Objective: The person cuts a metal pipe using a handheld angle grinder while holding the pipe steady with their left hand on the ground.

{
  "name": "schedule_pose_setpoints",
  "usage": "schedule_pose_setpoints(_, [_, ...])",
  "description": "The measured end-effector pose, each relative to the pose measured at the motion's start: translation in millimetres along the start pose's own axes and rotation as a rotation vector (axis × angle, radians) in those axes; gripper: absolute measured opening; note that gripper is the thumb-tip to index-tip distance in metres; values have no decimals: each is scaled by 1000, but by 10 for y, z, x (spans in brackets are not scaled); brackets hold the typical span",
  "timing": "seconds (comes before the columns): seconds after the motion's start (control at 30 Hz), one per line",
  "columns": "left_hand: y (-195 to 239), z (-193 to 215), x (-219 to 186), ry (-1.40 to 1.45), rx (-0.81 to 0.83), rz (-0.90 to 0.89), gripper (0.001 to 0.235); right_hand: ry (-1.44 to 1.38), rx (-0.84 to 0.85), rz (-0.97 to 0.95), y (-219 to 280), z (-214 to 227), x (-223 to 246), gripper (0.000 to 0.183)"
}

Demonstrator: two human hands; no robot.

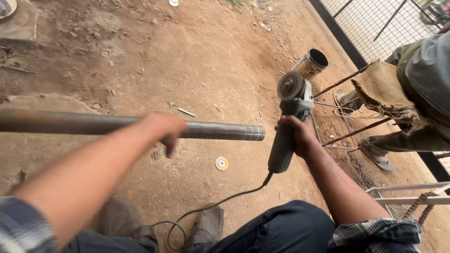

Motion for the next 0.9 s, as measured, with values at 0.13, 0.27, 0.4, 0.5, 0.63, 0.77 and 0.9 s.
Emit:
schedule_pose_setpoints(0.13, [2,319,587,93,-68,49,95,152,-1,-151,54,166,-534,48])
schedule_pose_setpoints(0.27, [-264,444,429,-48,-16,-67,108,113,33,-165,-27,390,-1024,53])
schedule_pose_setpoints(0.4, [-553,191,229,-162,78,-70,104,111,-22,-257,106,526,-1318,53])
schedule_pose_setpoints(0.5, [-544,323,56,-227,57,-128,96,76,-36,-265,281,511,-1324,51])
schedule_pose_setpoints(0.63, [-73,891,-420,-194,20,-202,89,85,-20,-225,239,614,-1149,48])
schedule_pose_setpoints(0.77, [481,1044,-792,-257,-168,-231,81,120,-18,-277,712,580,-1316,42])
schedule_pose_setpoints(0.9, [513,836,-755,-286,-49,-103,84,6,-18,-199,352,709,-1368,41])
Point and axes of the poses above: each hand's wrist, its own y-axis away from the middle knuckle, its own z-axis out of the back of the hand, x = y × z, the point moved 4 cm from there along -y, towards the middle knuckle, and after that the axes turned 13 degrees about z, right-handed, at the moved point
